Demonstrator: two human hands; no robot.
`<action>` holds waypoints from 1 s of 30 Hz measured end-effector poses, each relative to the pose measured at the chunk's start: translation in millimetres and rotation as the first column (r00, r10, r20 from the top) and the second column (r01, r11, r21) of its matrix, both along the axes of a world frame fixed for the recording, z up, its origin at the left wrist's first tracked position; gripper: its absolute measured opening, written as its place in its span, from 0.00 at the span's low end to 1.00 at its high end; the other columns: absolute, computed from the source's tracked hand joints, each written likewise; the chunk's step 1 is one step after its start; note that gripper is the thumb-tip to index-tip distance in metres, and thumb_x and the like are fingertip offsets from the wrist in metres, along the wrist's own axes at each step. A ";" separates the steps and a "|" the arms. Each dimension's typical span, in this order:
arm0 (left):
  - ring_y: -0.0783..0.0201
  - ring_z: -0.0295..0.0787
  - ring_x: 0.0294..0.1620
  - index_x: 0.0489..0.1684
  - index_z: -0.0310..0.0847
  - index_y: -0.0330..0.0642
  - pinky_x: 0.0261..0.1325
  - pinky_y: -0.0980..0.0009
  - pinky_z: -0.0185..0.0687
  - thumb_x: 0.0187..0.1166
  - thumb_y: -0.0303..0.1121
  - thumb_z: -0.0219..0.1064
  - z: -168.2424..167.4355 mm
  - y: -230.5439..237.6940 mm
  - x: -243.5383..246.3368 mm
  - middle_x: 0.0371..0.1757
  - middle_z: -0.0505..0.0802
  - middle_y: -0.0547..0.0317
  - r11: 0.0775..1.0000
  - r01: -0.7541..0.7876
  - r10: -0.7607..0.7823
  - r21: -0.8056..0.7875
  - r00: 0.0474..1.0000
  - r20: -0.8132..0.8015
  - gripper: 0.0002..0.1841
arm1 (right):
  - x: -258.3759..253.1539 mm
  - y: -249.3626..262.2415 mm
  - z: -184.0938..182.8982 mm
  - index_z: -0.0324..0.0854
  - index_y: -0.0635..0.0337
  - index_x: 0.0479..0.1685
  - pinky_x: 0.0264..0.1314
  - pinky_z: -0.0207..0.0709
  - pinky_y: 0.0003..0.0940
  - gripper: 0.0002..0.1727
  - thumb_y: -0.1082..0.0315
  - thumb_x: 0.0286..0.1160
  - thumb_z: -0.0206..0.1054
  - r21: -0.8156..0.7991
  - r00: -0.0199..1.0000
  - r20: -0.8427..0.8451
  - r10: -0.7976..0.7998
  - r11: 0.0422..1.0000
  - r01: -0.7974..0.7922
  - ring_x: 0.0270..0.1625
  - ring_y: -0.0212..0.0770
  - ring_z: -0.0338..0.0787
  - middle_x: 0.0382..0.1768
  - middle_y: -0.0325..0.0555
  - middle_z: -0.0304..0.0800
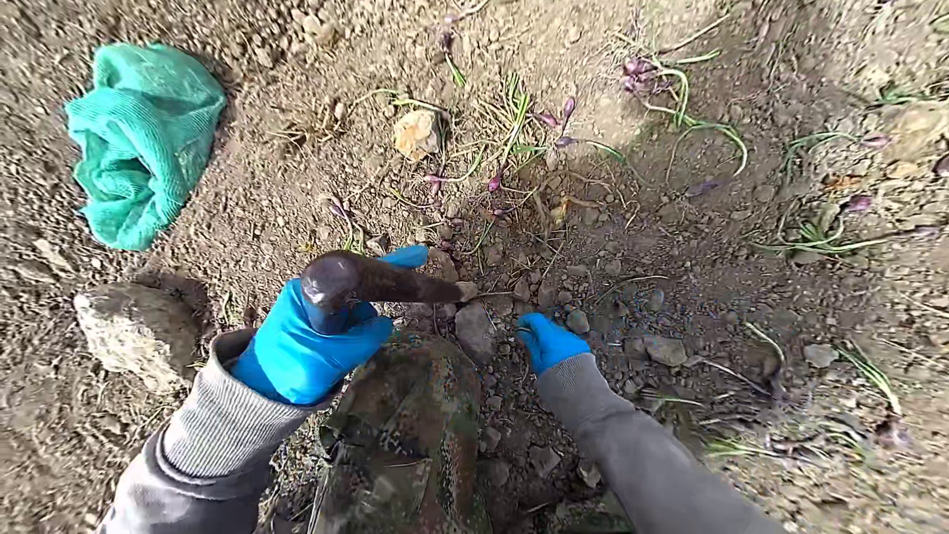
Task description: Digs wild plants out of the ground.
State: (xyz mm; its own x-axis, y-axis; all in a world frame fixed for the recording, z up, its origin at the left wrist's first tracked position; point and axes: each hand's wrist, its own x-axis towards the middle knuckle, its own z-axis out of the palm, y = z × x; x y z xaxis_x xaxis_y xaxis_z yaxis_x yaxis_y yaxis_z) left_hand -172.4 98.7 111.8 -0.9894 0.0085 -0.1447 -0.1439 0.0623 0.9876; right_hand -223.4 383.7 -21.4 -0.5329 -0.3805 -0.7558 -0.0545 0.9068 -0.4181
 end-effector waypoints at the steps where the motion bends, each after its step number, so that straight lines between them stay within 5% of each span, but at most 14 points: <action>1: 0.66 0.92 0.63 0.52 0.90 0.39 0.72 0.68 0.84 0.67 0.21 0.71 5.4 12.5 -9.5 0.55 0.97 0.61 0.992 -0.021 0.031 -0.121 0.996 0.082 0.15 | 0.7 -8.1 0.3 0.82 0.54 0.72 0.67 0.80 0.65 0.17 0.63 0.93 0.57 -0.051 1.000 0.022 -0.011 0.999 0.012 0.65 0.59 0.92 0.64 0.56 0.91; 2: 0.68 0.93 0.60 0.51 0.91 0.40 0.69 0.67 0.87 0.64 0.22 0.71 -2.6 19.6 -12.0 0.51 0.98 0.63 0.971 0.005 0.044 -0.239 0.978 0.202 0.16 | 1.0 -14.3 -0.4 0.85 0.56 0.68 0.67 0.81 0.64 0.16 0.64 0.92 0.58 -0.105 0.999 0.004 -0.032 0.994 0.032 0.64 0.58 0.92 0.63 0.55 0.92; 4: 0.70 0.89 0.38 0.48 0.92 0.45 0.43 0.63 0.85 0.62 0.25 0.75 -39.4 39.0 -13.8 0.36 0.94 0.63 0.921 0.051 0.157 -0.387 0.859 0.487 0.15 | -1.3 -25.9 2.7 0.88 0.60 0.63 0.66 0.82 0.64 0.14 0.68 0.89 0.60 -0.231 0.994 -0.063 -0.089 0.970 0.072 0.62 0.57 0.93 0.60 0.56 0.93; 6: 0.64 0.89 0.40 0.60 0.89 0.46 0.47 0.55 0.84 0.67 0.25 0.75 -72.1 45.5 -6.1 0.42 0.94 0.57 0.929 0.049 0.193 -0.366 0.780 0.595 0.20 | -5.7 -40.8 10.1 0.89 0.61 0.61 0.69 0.83 0.60 0.14 0.71 0.89 0.60 -0.308 0.985 -0.108 -0.136 0.946 0.097 0.62 0.55 0.93 0.60 0.56 0.93; 8: 0.69 0.92 0.53 0.66 0.87 0.48 0.60 0.61 0.87 0.66 0.23 0.74 -84.1 39.0 9.2 0.55 0.96 0.61 0.949 -0.018 0.201 -0.315 0.803 0.560 0.25 | -9.3 -58.4 7.9 0.89 0.60 0.60 0.67 0.84 0.58 0.13 0.71 0.88 0.60 -0.313 0.983 -0.141 -0.120 0.947 0.070 0.62 0.54 0.94 0.59 0.55 0.93; 11: 0.73 0.91 0.60 0.69 0.87 0.51 0.65 0.65 0.86 0.65 0.24 0.72 -65.2 22.2 29.4 0.63 0.94 0.65 0.955 -0.052 0.205 -0.293 0.827 0.523 0.28 | -8.4 -89.4 -15.9 0.86 0.53 0.67 0.65 0.83 0.62 0.16 0.71 0.89 0.57 -0.146 0.996 -0.066 0.066 0.986 -0.075 0.63 0.58 0.92 0.65 0.54 0.90; 15: 0.59 0.88 0.70 0.60 0.87 0.33 0.76 0.62 0.82 0.71 0.20 0.66 -28.9 -0.9 34.2 0.62 0.94 0.52 0.984 -0.163 0.175 -0.070 0.960 0.220 0.18 | 2.2 -107.0 -51.0 0.85 0.52 0.72 0.70 0.80 0.62 0.19 0.70 0.88 0.58 -0.026 0.977 -0.017 0.214 0.976 -0.215 0.70 0.60 0.88 0.71 0.56 0.86; 17: 0.61 0.91 0.64 0.52 0.89 0.36 0.71 0.65 0.84 0.69 0.19 0.66 -26.7 1.0 32.3 0.55 0.97 0.56 0.971 -0.235 0.238 -0.036 0.955 0.176 0.15 | 8.9 -98.6 -54.7 0.87 0.55 0.68 0.73 0.78 0.61 0.17 0.65 0.89 0.59 -0.087 0.970 -0.077 0.232 0.967 -0.239 0.71 0.60 0.87 0.70 0.56 0.87; 19: 0.61 0.92 0.64 0.58 0.90 0.40 0.68 0.61 0.88 0.61 0.17 0.67 -63.6 2.5 46.4 0.63 0.94 0.57 0.972 -0.191 0.216 -0.137 0.956 0.200 0.23 | 4.3 -76.5 -49.4 0.87 0.57 0.67 0.72 0.77 0.63 0.19 0.58 0.88 0.62 -0.115 0.959 -0.175 0.222 0.963 -0.244 0.72 0.61 0.85 0.70 0.58 0.86; 22: 0.64 0.86 0.72 0.62 0.87 0.41 0.73 0.61 0.84 0.67 0.17 0.68 -107.4 11.0 53.7 0.73 0.89 0.59 0.969 -0.118 0.192 -0.219 0.914 0.358 0.22 | -24.3 -12.5 -30.9 0.85 0.58 0.72 0.66 0.81 0.65 0.20 0.61 0.87 0.62 0.004 0.914 -0.393 0.103 0.994 -0.110 0.67 0.65 0.88 0.64 0.62 0.90; 25: 0.67 0.92 0.59 0.54 0.88 0.41 0.59 0.67 0.88 0.58 0.20 0.69 -94.8 1.0 46.4 0.66 0.93 0.58 0.954 -0.259 0.291 -0.148 0.916 0.275 0.21 | -67.5 60.7 -33.4 0.80 0.53 0.76 0.58 0.80 0.73 0.22 0.58 0.90 0.57 0.224 0.867 -0.488 -0.100 0.946 0.236 0.62 0.71 0.90 0.60 0.66 0.91; 26: 0.62 0.91 0.64 0.57 0.87 0.43 0.65 0.65 0.88 0.59 0.21 0.70 -84.2 -4.0 46.3 0.67 0.92 0.57 0.962 -0.267 0.274 -0.062 0.938 0.215 0.23 | -78.6 77.1 -36.3 0.79 0.52 0.75 0.56 0.80 0.76 0.22 0.53 0.92 0.55 0.291 0.882 -0.452 -0.135 0.912 0.288 0.60 0.72 0.91 0.58 0.67 0.91; 28: 0.52 0.84 0.75 0.64 0.85 0.51 0.79 0.57 0.80 0.67 0.24 0.71 -69.0 -9.8 44.9 0.71 0.90 0.55 0.982 -0.182 0.180 0.041 0.982 0.048 0.23 | -89.6 90.4 -43.7 0.80 0.53 0.70 0.54 0.79 0.77 0.24 0.46 0.93 0.52 0.342 0.918 -0.370 -0.143 0.898 0.278 0.58 0.72 0.92 0.55 0.67 0.92; 30: 0.57 0.87 0.71 0.67 0.84 0.50 0.74 0.63 0.83 0.67 0.23 0.70 -72.7 -5.6 52.1 0.73 0.88 0.56 0.986 -0.164 0.165 -0.021 0.985 0.045 0.25 | -84.6 87.2 -50.4 0.83 0.54 0.65 0.54 0.81 0.72 0.25 0.45 0.92 0.52 0.312 0.936 -0.330 -0.122 0.922 0.230 0.58 0.67 0.93 0.54 0.62 0.93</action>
State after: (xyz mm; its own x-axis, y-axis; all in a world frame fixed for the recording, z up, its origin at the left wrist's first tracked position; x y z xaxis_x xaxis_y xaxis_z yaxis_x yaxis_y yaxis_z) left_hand -120.3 93.0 39.0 -0.9694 -0.1567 -0.1890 -0.1991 0.0513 0.9786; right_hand -308.0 470.9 -71.8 -0.7876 -0.0079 -0.6162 0.0460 0.9964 -0.0716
